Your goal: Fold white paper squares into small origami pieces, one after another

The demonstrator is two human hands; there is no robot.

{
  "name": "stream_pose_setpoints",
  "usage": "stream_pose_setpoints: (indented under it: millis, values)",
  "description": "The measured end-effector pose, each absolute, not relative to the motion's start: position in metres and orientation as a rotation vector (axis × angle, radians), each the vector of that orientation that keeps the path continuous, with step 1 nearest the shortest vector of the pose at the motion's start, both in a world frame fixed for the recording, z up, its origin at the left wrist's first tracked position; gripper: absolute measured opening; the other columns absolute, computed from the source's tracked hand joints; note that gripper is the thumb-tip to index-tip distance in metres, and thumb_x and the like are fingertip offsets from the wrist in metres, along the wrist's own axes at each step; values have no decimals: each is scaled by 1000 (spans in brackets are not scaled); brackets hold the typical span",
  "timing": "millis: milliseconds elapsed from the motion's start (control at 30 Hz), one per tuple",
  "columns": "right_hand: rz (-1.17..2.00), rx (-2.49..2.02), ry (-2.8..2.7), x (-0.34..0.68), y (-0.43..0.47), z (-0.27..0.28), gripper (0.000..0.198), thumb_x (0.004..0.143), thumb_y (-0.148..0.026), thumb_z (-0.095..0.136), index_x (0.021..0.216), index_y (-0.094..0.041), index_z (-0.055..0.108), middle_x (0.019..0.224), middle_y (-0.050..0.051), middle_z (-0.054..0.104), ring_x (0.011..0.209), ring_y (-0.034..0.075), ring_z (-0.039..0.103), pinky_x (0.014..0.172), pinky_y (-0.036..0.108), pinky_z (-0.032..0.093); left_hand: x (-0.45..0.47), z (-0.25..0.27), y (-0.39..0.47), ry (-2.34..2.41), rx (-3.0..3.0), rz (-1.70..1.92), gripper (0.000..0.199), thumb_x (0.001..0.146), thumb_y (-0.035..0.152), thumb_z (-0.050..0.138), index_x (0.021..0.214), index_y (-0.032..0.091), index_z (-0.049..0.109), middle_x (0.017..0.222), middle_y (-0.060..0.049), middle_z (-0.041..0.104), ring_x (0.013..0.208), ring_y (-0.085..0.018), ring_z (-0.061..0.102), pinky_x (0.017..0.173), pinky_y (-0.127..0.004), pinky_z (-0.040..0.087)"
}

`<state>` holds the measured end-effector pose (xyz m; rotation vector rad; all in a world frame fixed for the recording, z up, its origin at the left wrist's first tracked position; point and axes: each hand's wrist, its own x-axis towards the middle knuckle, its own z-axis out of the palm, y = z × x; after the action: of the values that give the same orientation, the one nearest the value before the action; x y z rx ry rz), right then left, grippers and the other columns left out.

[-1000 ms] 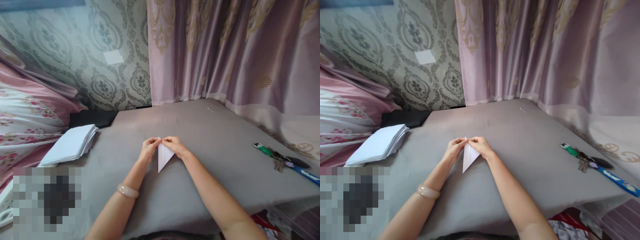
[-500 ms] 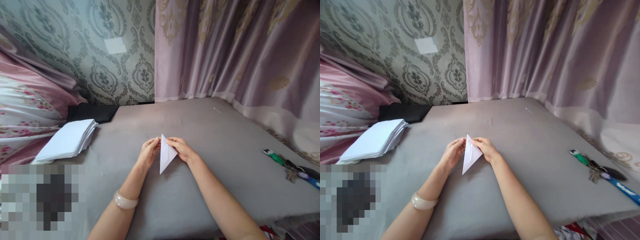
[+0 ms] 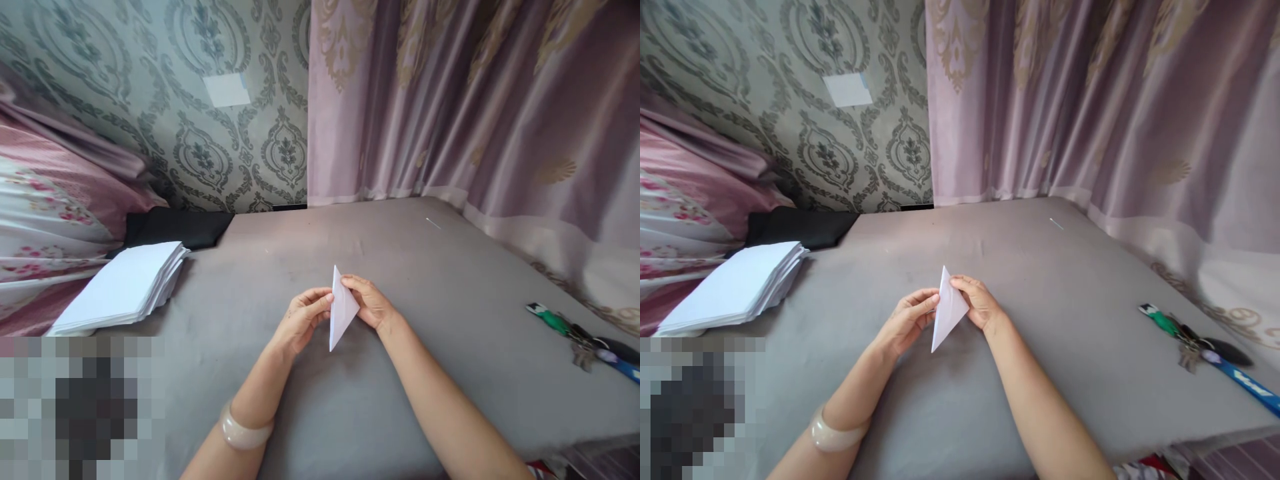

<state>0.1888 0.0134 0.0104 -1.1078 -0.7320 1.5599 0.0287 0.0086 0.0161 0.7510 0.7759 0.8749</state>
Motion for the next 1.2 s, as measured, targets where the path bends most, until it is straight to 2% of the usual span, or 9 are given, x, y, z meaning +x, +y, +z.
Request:
stream_pose_setpoints:
  millis: [267,400,533,667,733,833,933,1033,1200]
  values:
    - [1674,-951,-633,191,14,8,25,59,-32,76,75,-18,63,64,-1,63,58,13,55,62,27,44,30,16,9,825,848,942,27,62,29,80,81,13,71,76,-5,69,65,-11,60,67,-26,47]
    - [1550,-1011,-715,189,14,8,27,60,-35,77,77,-18,65,63,-2,63,56,11,54,59,25,42,30,12,10,897,1037,999,29,65,31,77,86,13,70,80,-6,70,67,-13,60,67,-25,46]
    - [1415,-1061,-878,187,11,10,25,64,-38,74,77,-18,67,67,-2,64,58,10,55,60,24,40,29,11,10,830,1085,871,36,62,32,78,90,11,69,86,-9,71,76,-18,64,72,-27,46]
    - [1249,-1120,-1090,183,11,11,24,70,-40,69,82,-18,68,77,0,67,72,13,59,70,27,44,30,7,11,821,1122,819,37,63,34,76,89,10,67,80,-8,70,70,-18,64,66,-25,45]
    - [1115,-1164,-1193,180,10,12,29,74,-41,65,92,-19,67,90,4,67,84,16,61,78,31,46,29,4,12,908,1211,894,33,69,36,70,89,10,67,75,-6,69,67,-17,62,63,-23,44]
    - [799,-1244,-1372,171,5,14,47,75,-40,65,117,-20,57,115,10,58,106,21,55,90,36,44,25,1,12,1213,1464,1051,26,78,36,58,87,12,67,67,-1,64,62,-13,56,59,-21,39]
    - [555,-1305,-1511,158,-4,13,63,72,-41,68,128,-20,47,125,13,49,115,24,49,95,39,43,22,2,10,1452,1705,1071,22,82,29,52,87,15,68,63,1,61,57,-10,50,57,-20,36]
    - [461,-1355,-1551,148,-9,9,57,77,-38,63,128,-18,45,119,13,50,101,21,55,86,36,48,23,5,7,1504,1788,1056,22,82,22,49,90,16,68,64,1,63,56,-10,51,57,-19,36]
    - [420,-1534,-1577,154,-5,0,34,83,-25,50,116,-17,54,94,9,61,79,18,60,76,33,49,23,3,11,1459,1685,1143,23,82,27,51,92,16,68,77,-3,69,64,-12,58,63,-21,42]
